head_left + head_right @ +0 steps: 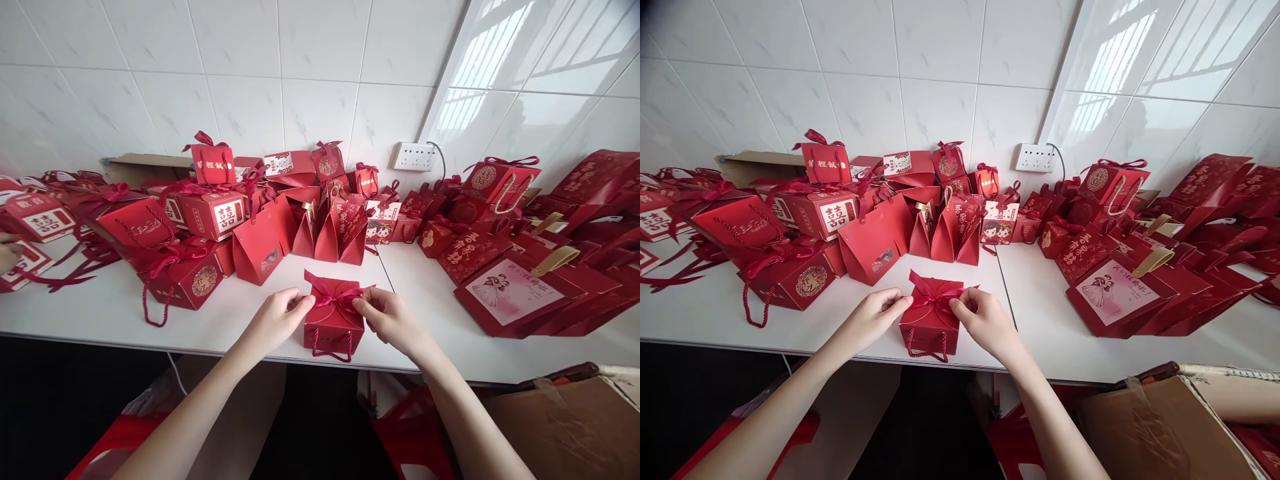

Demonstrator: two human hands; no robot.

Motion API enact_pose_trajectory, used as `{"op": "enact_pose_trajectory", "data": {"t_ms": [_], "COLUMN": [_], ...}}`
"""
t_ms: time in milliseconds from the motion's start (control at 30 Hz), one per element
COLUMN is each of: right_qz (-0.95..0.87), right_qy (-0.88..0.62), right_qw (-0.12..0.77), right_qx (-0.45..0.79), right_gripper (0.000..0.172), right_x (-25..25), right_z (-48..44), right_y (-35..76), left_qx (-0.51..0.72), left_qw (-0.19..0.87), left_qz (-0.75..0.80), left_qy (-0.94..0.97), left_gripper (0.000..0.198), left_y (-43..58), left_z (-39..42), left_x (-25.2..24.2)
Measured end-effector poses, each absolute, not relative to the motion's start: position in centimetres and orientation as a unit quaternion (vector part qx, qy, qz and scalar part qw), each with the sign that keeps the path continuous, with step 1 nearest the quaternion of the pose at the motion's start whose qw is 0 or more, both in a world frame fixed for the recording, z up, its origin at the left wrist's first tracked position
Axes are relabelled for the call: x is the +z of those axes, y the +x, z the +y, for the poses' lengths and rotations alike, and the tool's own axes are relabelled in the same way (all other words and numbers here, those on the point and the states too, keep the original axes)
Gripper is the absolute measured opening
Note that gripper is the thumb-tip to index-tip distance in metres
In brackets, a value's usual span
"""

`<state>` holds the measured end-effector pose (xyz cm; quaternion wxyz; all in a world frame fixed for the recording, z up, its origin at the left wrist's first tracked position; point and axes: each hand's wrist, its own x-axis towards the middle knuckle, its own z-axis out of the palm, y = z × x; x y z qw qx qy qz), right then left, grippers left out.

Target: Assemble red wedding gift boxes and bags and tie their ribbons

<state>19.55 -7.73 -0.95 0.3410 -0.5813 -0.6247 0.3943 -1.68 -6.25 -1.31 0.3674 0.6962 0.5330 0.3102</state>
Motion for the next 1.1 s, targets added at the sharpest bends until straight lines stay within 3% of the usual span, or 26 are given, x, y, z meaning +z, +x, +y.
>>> {"op": "enact_pose_trajectory", "data": {"t_ms": [167,333,433,567,667,767,933,1100], "right_qz": [-0.595,-0.611,-0.644,-0.684,-0.697,-0.688,-0.669,-0.699], "right_qy": [-0.514,-0.522,-0.556,-0.608,-0.653,-0.697,-0.733,-0.676], "right_qw": [0.397,0.399,0.388,0.382,0.296,0.193,0.114,0.205], "right_qx": [0.474,0.442,0.354,0.13,-0.003,-0.06,-0.037,0.115], "right_gripper": [0.036,0.037,0.033,0.02,0.02,0.025,0.028,0.034], "right_x": [-1.9,-2.3,-2.1,-1.9,-1.6,-0.9,0.0,-0.5], "right_z": [-8.1,-8.3,-8.3,-8.4,-8.5,-8.7,-8.8,-8.4], "right_y": [19.8,19.8,19.7,19.1,18.5,18.0,17.6,18.8], "left_qx": [0.342,0.359,0.359,0.359,0.359,0.357,0.358,0.357], "left_qw": [0.442,0.478,0.483,0.484,0.483,0.483,0.478,0.485], "left_qz": [0.473,0.459,0.457,0.458,0.459,0.46,0.463,0.46], "left_qy": [0.681,0.657,0.655,0.653,0.654,0.654,0.655,0.652], "left_gripper": [0.039,0.039,0.038,0.038,0.038,0.038,0.039,0.038], "left_y": [-1.7,-1.5,-1.4,-1.4,-1.3,-1.3,-1.2,-1.4], "left_z": [-5.9,-5.7,-5.7,-5.6,-5.5,-5.6,-5.7,-5.8], "left_x": [-2.0,-2.3,-2.3,-2.5,-2.6,-2.6,-2.5,-2.5]}}
